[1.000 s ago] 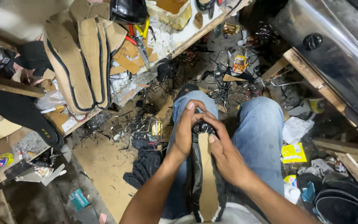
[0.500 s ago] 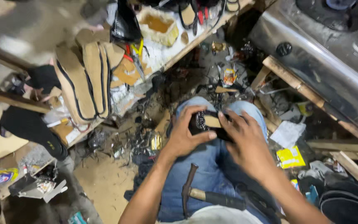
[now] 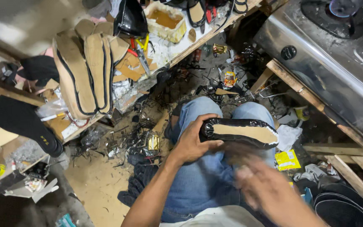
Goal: The person sits on the floor and uses a hammer and pliers to attach and adjust shoe soles. They repeatedly hammer the sole edges, inspect the fit, and use pliers to pull or align parts of the shoe. The person handles multiple shoes one at a time, placing some on a nearby shelf.
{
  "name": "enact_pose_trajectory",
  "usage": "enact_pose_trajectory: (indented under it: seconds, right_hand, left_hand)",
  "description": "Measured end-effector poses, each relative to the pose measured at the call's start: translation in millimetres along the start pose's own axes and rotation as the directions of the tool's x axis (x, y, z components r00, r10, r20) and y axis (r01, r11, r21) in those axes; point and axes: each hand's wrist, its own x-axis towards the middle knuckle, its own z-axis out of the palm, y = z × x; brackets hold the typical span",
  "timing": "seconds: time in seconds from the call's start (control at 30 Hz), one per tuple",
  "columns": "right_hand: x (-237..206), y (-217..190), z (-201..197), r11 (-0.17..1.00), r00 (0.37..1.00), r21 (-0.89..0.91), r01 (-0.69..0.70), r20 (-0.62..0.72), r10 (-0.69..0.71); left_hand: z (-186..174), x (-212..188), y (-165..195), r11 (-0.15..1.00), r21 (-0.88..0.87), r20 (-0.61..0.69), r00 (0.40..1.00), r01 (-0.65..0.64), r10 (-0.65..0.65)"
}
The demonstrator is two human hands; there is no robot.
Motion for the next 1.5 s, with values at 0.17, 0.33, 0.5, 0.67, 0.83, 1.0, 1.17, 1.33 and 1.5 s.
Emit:
enact_pose_trajectory:
  seconds: [0.17, 0.33, 0.5, 0.67, 0.83, 1.0, 1.17, 1.33, 1.5]
  right_hand:
    - [4.5, -40.2, 13.4, 0.776, 0.760, -0.041, 0.629, -0.173, -0.626]
    - [28.9, -43.5, 14.0, 0.708, 0.905, -0.673, 0.214, -0.137, -0.403]
    - [31.6, -37.2, 8.4, 0.476, 0.914, -0.847, 0.237, 0.027, -0.406]
    - [32.4, -14.4, -6.2, 0.709, 0.855, -0.679, 0.187, -0.243, -0.458]
    - [25.1, -16.7, 4.3, 0.699, 0.916, -0.703, 0.134, -0.182, -0.358]
    - [-13.2, -43.1, 3.1, 0.758, 0.741, -0.486, 0.435, -0.285, -0.608]
    - [21.0, -7.7, 14.8, 0.753, 0.878, -0.589, 0.294, -0.146, -0.456]
    - [15.0, 37.3, -1.4, 0.396, 0.504, -0.661, 0.638, -0.030, -0.863]
    - [19.7, 54.9, 6.5, 0.670, 0.947, -0.736, 0.093, -0.141, -0.288]
  left_hand:
    - [-3.3, -2.1, -5.0, 0.998, 0.058, -0.009, 0.999, -0.040, 0.040]
    - [-3.8, -5.6, -8.2, 0.983, 0.151, 0.014, 0.994, -0.108, 0.107]
    - [-1.1, -11.5, -8.6, 0.981, 0.180, 0.019, 0.998, -0.070, 0.068]
    - [1.5, -13.5, -6.2, 0.964, 0.231, -0.004, 0.991, -0.133, 0.137]
    - [1.9, -16.3, -0.6, 0.965, 0.255, 0.017, 0.998, -0.062, 0.060]
    - [5.1, -12.0, -1.0, 0.967, 0.254, -0.005, 0.999, -0.039, 0.041]
    - [8.0, -9.8, -2.3, 0.974, 0.213, -0.007, 0.997, -0.080, 0.083]
    - [8.9, -12.3, 0.0, 0.969, 0.244, -0.011, 0.999, -0.035, 0.039]
    - [12.4, -12.8, -5.6, 0.972, 0.214, -0.010, 0.995, -0.092, 0.096]
